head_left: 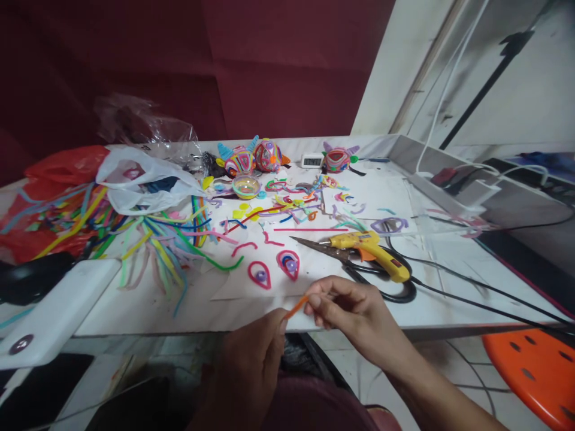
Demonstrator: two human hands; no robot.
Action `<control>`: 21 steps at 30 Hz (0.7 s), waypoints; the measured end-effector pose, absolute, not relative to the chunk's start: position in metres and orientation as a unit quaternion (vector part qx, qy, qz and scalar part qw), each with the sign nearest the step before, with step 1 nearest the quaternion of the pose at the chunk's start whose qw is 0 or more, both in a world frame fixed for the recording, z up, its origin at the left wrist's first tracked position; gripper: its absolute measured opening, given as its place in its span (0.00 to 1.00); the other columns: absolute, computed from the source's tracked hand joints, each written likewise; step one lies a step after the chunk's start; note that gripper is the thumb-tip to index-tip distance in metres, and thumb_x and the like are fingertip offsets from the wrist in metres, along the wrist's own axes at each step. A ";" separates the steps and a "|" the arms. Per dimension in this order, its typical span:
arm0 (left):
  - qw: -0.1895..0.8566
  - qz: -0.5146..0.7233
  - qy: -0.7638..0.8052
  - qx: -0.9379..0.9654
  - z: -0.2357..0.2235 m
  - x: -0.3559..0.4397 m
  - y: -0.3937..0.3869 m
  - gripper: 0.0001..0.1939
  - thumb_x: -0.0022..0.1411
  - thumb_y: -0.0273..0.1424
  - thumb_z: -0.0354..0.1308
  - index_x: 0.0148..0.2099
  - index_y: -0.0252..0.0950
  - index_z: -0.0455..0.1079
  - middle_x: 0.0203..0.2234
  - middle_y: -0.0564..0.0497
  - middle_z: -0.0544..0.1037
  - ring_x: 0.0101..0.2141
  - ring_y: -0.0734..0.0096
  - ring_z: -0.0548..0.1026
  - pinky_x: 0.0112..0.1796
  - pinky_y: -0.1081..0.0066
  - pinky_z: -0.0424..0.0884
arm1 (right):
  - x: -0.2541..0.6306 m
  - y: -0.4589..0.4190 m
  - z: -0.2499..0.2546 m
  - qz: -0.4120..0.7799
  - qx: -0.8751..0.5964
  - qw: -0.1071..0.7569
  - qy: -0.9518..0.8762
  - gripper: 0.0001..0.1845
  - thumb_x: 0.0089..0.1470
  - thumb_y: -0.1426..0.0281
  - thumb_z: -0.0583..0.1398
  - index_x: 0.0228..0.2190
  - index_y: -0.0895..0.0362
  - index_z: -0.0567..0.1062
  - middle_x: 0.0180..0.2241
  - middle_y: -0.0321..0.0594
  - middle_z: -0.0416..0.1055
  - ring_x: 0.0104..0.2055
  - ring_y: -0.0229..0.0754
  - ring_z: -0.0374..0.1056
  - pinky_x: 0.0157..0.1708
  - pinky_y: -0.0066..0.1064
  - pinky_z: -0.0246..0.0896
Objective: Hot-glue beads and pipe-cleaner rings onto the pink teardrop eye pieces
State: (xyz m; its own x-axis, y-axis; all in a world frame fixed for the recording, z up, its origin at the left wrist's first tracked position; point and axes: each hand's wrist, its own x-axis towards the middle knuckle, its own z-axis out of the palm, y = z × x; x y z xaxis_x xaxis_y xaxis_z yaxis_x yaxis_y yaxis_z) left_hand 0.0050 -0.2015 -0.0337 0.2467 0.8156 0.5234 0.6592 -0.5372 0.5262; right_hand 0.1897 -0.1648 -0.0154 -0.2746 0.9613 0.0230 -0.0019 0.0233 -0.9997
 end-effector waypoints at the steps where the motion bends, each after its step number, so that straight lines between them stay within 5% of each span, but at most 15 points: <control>1: 0.092 0.390 0.469 0.787 -0.034 0.004 -0.201 0.09 0.68 0.27 0.46 0.44 0.38 0.68 0.19 0.59 0.71 0.19 0.80 0.71 0.24 0.81 0.64 | 0.192 -0.165 -0.013 0.535 -0.423 0.421 -0.598 0.11 0.54 0.63 0.62 0.27 0.57 0.76 0.22 0.35 0.69 0.23 0.33 0.60 0.22 0.25 0.54; 8: 0.004 0.356 0.459 0.814 -0.044 0.001 -0.203 0.09 0.69 0.28 0.45 0.45 0.38 0.66 0.20 0.57 0.73 0.20 0.75 0.73 0.24 0.75 0.64 | 0.199 -0.168 -0.007 0.157 -0.354 0.297 -0.873 0.10 0.62 0.74 0.51 0.36 0.59 0.72 0.29 0.41 0.71 0.29 0.38 0.67 0.30 0.29 0.61; 12: -0.021 0.348 0.477 0.807 -0.048 0.006 -0.206 0.09 0.69 0.29 0.44 0.45 0.37 0.65 0.20 0.56 0.74 0.20 0.73 0.73 0.24 0.74 0.64 | 0.193 -0.172 -0.016 0.049 -0.372 0.315 -0.872 0.08 0.61 0.77 0.52 0.36 0.60 0.70 0.28 0.41 0.69 0.29 0.40 0.65 0.29 0.31 0.60; 16: -0.025 0.361 0.483 0.797 -0.050 0.009 -0.209 0.09 0.69 0.28 0.44 0.45 0.37 0.65 0.18 0.57 0.72 0.19 0.74 0.72 0.23 0.74 0.63 | 0.183 -0.175 -0.023 0.139 -0.398 0.449 -0.788 0.05 0.59 0.77 0.55 0.33 0.58 0.70 0.26 0.36 0.67 0.26 0.35 0.62 0.25 0.26 0.58; 21: -0.019 0.375 0.497 0.782 -0.053 0.009 -0.211 0.09 0.69 0.27 0.44 0.44 0.37 0.65 0.19 0.58 0.72 0.19 0.75 0.72 0.24 0.74 0.63 | 0.166 -0.175 -0.023 0.508 -0.450 0.519 -0.520 0.10 0.54 0.65 0.61 0.25 0.57 0.72 0.20 0.31 0.63 0.21 0.31 0.55 0.20 0.23 0.50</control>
State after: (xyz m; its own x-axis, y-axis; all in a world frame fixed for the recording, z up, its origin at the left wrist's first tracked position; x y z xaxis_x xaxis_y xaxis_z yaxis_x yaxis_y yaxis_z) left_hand 0.0093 -0.2113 -0.0527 0.2252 0.7630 0.6058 0.7922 -0.5054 0.3420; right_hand 0.1656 -0.1745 -0.0225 -0.0574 0.9949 0.0827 -0.0584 0.0794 -0.9951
